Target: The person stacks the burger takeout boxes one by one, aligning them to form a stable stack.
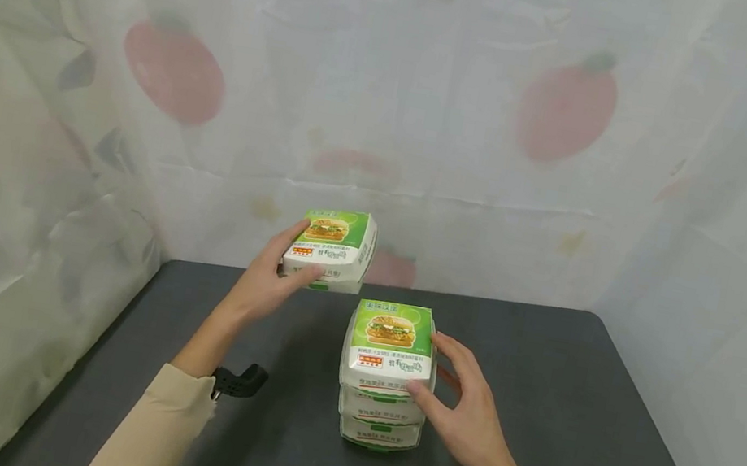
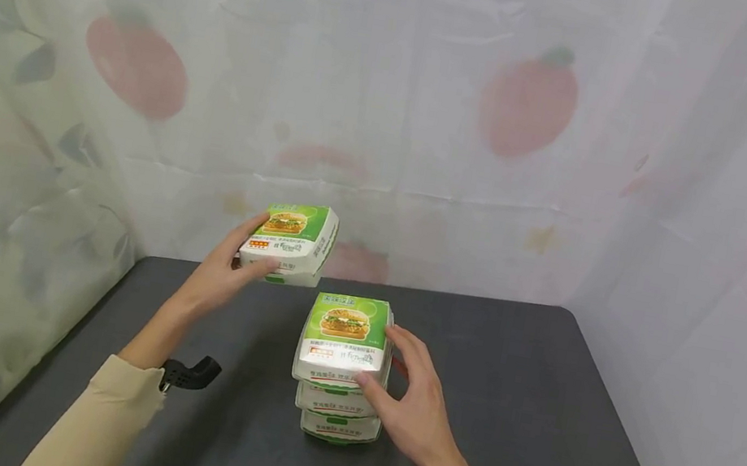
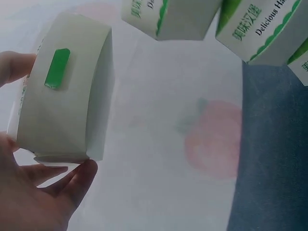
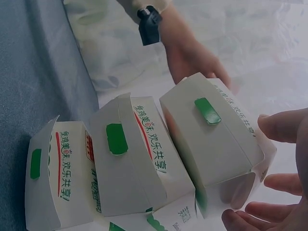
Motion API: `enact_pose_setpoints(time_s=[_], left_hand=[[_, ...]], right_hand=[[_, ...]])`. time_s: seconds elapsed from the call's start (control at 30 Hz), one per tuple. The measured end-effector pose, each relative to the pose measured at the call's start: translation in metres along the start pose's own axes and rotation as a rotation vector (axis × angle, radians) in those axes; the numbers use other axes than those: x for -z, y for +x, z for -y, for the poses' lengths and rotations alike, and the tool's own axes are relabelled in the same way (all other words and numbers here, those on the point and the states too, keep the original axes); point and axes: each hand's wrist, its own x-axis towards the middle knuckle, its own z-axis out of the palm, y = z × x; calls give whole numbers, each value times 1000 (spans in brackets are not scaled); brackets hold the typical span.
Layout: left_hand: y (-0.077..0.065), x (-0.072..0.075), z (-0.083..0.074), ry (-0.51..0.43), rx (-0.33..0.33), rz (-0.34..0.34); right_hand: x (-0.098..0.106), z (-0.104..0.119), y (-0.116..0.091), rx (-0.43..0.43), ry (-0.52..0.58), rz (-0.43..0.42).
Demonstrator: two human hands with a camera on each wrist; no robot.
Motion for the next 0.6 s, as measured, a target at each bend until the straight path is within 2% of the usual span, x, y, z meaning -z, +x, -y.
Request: enact_pose_setpoints(time_s=[0.17, 0.37, 0.6], left_hand=[[-8, 3, -9, 14, -61, 36], [-16, 0, -19, 62, -146, 79], [-19, -9, -26, 18, -229, 155]], right_hand=[[0, -1, 0, 4, -5, 2], [0, -2, -1, 1, -6, 4], [1, -1, -1, 7, -9, 7]])
